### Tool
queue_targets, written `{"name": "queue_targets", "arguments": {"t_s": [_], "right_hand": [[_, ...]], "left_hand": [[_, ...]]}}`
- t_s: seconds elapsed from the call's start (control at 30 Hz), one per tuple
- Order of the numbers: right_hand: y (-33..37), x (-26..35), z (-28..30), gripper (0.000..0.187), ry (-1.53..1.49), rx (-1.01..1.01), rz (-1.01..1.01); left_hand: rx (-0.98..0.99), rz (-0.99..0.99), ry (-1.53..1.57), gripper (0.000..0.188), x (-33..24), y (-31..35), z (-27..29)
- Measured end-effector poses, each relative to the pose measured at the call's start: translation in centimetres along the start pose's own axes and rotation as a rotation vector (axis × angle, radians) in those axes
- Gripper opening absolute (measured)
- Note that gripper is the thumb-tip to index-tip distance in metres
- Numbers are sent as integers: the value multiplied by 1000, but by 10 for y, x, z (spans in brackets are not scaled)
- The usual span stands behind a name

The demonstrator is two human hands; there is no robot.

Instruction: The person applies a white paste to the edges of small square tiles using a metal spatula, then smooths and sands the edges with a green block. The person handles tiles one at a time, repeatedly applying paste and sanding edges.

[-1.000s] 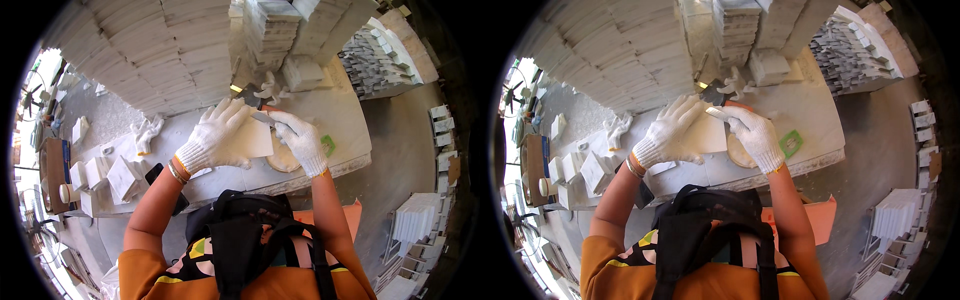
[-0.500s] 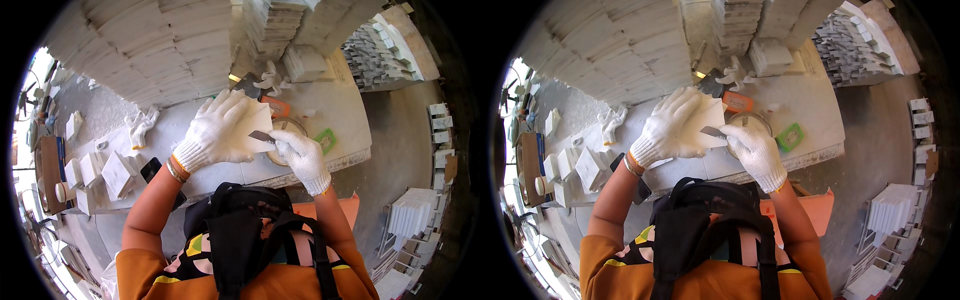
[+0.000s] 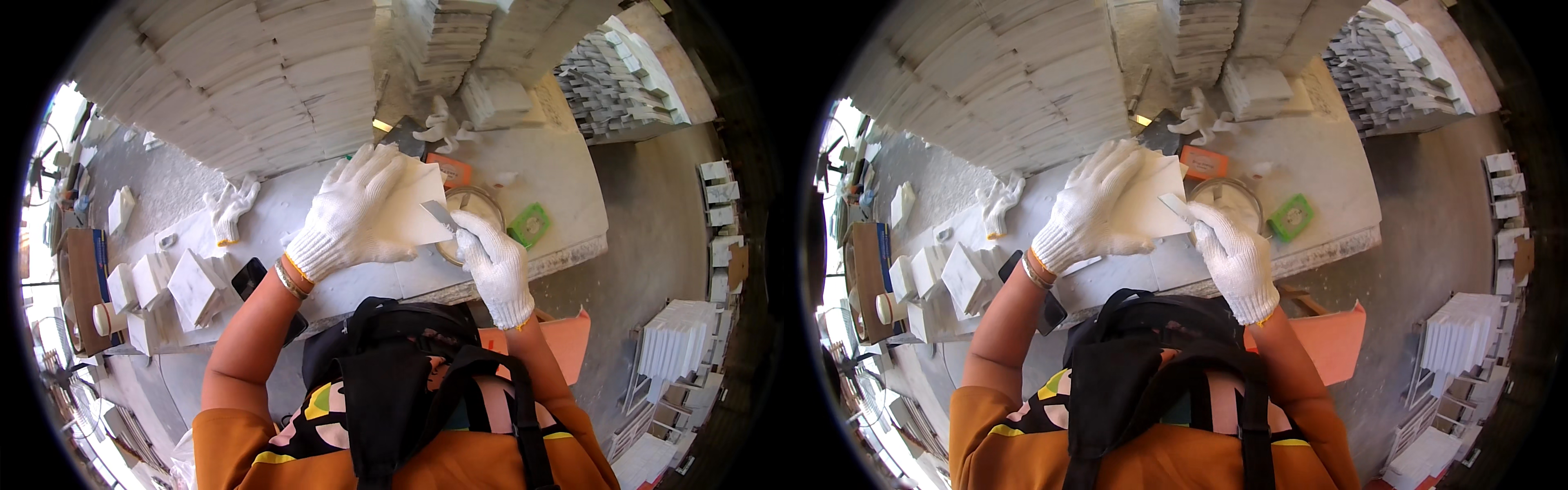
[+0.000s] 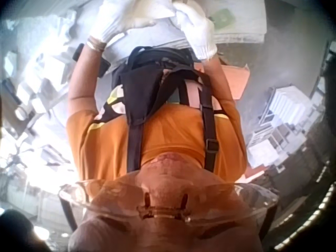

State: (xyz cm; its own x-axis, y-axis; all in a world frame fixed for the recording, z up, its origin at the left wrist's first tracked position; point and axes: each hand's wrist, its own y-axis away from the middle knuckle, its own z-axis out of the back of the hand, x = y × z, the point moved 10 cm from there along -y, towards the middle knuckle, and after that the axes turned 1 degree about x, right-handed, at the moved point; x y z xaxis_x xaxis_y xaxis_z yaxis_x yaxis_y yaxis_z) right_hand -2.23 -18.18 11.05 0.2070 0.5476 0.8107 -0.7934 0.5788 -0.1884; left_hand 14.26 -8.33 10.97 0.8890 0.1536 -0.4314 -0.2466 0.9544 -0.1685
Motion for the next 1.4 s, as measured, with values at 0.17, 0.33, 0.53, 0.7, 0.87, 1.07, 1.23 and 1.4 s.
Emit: {"name": "queue_targets", "arguments": {"t_s": [0.17, 0.33, 0.53, 0.7, 0.87, 1.07, 1.23, 1.4], "right_hand": [[7, 18, -19, 25, 66, 34, 92], [8, 15, -28, 29, -163, 130, -76], [6, 46, -34, 39, -384, 171, -139], [11, 82, -67, 50, -251, 304, 105], [21, 84, -75, 54, -293, 312, 97], [29, 60, -65, 54, -376, 291, -71], [29, 62, -67, 54, -451, 304, -152], [30, 86, -71, 53, -162, 264, 184]], "left_hand": [[-11, 1, 7, 119, 1, 1, -1], [1, -8, -43, 124, 6, 5, 0], [-350, 38, 120, 122, 7, 50, 44], [-550, 163, 170, 113, -7, 90, 43], [-681, 340, 83, 91, 11, 119, 30], [-703, 429, 137, 53, 32, 144, 29], [-455, 461, 758, 25, 27, 142, 9], [-167, 564, 1390, 36, -8, 125, -26]]}}
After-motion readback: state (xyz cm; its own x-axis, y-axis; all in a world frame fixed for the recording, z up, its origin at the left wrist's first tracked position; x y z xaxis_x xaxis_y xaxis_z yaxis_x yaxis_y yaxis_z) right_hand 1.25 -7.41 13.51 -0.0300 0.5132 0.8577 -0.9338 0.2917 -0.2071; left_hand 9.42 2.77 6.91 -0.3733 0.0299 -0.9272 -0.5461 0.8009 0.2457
